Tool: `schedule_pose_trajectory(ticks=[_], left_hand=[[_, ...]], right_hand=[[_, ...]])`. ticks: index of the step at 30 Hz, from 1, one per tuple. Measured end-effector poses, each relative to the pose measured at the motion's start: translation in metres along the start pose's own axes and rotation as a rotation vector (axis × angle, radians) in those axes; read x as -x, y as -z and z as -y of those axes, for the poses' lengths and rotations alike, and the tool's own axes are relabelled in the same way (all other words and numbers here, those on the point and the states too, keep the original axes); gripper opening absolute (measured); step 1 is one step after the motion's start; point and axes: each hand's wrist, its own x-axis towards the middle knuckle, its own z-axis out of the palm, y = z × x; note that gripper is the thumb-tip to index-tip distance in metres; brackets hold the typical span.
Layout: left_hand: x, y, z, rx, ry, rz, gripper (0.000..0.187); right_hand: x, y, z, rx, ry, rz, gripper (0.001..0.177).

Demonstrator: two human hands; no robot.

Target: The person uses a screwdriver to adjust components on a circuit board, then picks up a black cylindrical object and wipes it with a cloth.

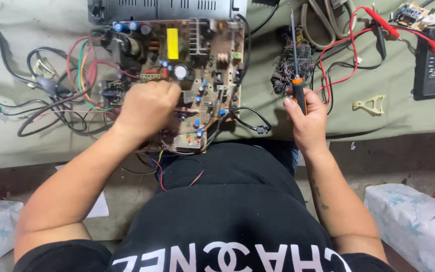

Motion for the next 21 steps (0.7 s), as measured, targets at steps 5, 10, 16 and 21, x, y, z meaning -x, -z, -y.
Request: schedule_pose_trajectory(ticks=[5,10,16,21], left_hand=[[-0.010,-0.008,-0.004,0.089,0.002,0.000,0.004],[-0.019,0.006,0.003,0.212,0.000,0.069,0.003],[-0.067,0.049,0.041,0.748,0.077,0.251,0.023],[-0.114,0.001,0.068,0.546,0.099,0.257,0.065]], right_hand=[[-0.024,0.018,-0.005,0.129,0.127,0.090,0.038],[-0.054,0.015,0.019,0.281,0.165,0.162,0.036],[-0.087,0.000,0.032,0.427,0.178,0.259,0.027],[-0.112,-0.006,0.043,0.663,0.187,0.484,0.022]])
